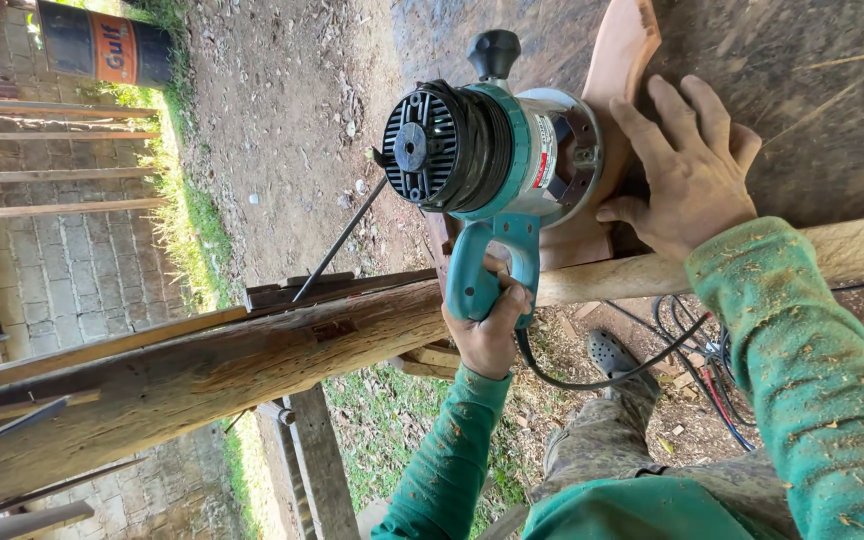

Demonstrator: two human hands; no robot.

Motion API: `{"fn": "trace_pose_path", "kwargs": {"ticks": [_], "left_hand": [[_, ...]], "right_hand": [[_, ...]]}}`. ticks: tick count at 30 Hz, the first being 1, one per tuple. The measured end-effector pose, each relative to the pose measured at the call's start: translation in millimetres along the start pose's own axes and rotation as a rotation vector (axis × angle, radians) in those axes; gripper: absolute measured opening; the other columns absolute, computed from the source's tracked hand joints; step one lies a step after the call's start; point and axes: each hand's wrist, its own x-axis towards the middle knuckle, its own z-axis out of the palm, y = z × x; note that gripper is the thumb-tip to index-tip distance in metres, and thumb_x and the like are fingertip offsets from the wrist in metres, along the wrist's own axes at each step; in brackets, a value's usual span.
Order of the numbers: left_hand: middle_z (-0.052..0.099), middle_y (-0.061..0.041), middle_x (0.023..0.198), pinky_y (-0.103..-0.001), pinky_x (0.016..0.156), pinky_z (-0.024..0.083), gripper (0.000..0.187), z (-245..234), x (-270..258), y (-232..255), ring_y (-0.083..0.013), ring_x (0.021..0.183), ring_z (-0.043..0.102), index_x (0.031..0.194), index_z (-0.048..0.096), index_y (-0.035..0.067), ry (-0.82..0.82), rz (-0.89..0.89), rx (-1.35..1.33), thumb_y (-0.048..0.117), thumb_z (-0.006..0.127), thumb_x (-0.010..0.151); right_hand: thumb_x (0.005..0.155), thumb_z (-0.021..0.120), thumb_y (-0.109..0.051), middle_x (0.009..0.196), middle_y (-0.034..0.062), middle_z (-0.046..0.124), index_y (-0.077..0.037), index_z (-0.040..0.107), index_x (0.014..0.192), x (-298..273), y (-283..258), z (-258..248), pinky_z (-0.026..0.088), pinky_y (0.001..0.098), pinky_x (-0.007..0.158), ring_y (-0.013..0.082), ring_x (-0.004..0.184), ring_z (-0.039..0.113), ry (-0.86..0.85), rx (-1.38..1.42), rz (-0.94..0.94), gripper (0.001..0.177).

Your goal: Using a power router to shape the edges of wooden furniture components.

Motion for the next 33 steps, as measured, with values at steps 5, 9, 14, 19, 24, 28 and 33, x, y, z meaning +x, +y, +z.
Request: {"fn": "trace_pose_path", "kwargs": {"ticks": [5, 9, 14, 19, 24, 28, 33], "left_hand": [[0.066, -0.007, 0.075, -0.03, 0.059, 0.052, 0.036, -2.4, -4.6, -1.7, -0.0173, 0.063, 0.062, 0.111, 0.06, 0.003, 0.001, 0.003, 0.005, -0.01, 0.062, 0.078], [0.066, -0.007, 0.076, -0.03, 0.061, 0.052, 0.035, -4.2, -9.7, -2.7, -0.0172, 0.064, 0.061, 0.111, 0.06, 0.003, 0.028, -0.011, 0.02, -0.009, 0.062, 0.079], [0.066, -0.008, 0.074, -0.03, 0.059, 0.051, 0.036, -4.2, -15.1, -0.6, -0.0169, 0.062, 0.062, 0.112, 0.06, 0.005, 0.041, 0.0, 0.052, -0.009, 0.063, 0.078], [0.065, -0.008, 0.074, -0.03, 0.06, 0.052, 0.038, -6.6, -21.6, -2.0, -0.0183, 0.063, 0.063, 0.112, 0.059, 0.004, 0.055, -0.012, 0.038, -0.011, 0.061, 0.078], [0.065, -0.009, 0.073, -0.031, 0.06, 0.052, 0.036, -7.2, -29.3, 0.5, -0.0188, 0.062, 0.063, 0.113, 0.057, 0.003, 0.084, -0.02, 0.091, -0.01, 0.061, 0.08], [0.066, -0.009, 0.075, -0.032, 0.06, 0.053, 0.036, -9.3, -36.2, -0.8, -0.0192, 0.063, 0.064, 0.114, 0.059, 0.003, 0.102, -0.021, 0.086, -0.01, 0.061, 0.08], [0.068, -0.009, 0.079, -0.031, 0.064, 0.053, 0.036, -11.4, -45.7, -2.7, -0.0187, 0.066, 0.063, 0.115, 0.059, 0.001, 0.131, -0.036, 0.036, -0.011, 0.06, 0.08]], "right_hand": [[0.062, 0.09, -0.033, 0.161, 0.0216, 0.036, -0.015, 0.046, 0.158, 0.3, -2.6, -3.1, 0.025, 0.0615, 0.099, 0.0391, 0.146, 0.021, -0.028, 0.021, 0.019, 0.107], [0.061, 0.092, -0.031, 0.161, 0.022, 0.036, -0.012, 0.049, 0.155, 0.6, -3.9, -4.3, 0.026, 0.0619, 0.097, 0.0392, 0.145, 0.022, -0.009, 0.008, 0.002, 0.105], [0.064, 0.091, -0.03, 0.163, 0.023, 0.034, -0.011, 0.049, 0.156, 0.8, -7.0, -8.1, 0.024, 0.062, 0.098, 0.039, 0.145, 0.019, -0.031, 0.012, 0.01, 0.103], [0.068, 0.089, -0.029, 0.163, 0.0225, 0.032, -0.009, 0.048, 0.157, 1.0, -7.8, -10.4, 0.024, 0.0617, 0.098, 0.0394, 0.144, 0.018, -0.041, 0.006, 0.001, 0.1], [0.07, 0.088, -0.033, 0.164, 0.0227, 0.03, -0.01, 0.049, 0.158, 2.4, -9.0, -11.5, 0.02, 0.0621, 0.1, 0.0373, 0.145, 0.014, -0.069, 0.026, 0.03, 0.099], [0.073, 0.086, -0.034, 0.165, 0.0244, 0.03, -0.007, 0.049, 0.159, 2.4, -11.0, -13.7, 0.018, 0.0613, 0.101, 0.0363, 0.145, 0.012, -0.078, 0.029, 0.029, 0.098], [0.072, 0.088, -0.03, 0.164, 0.0255, 0.033, -0.006, 0.052, 0.159, 0.5, -12.4, -15.3, 0.019, 0.0624, 0.1, 0.0372, 0.144, 0.015, -0.031, 0.022, -0.003, 0.097]]}}
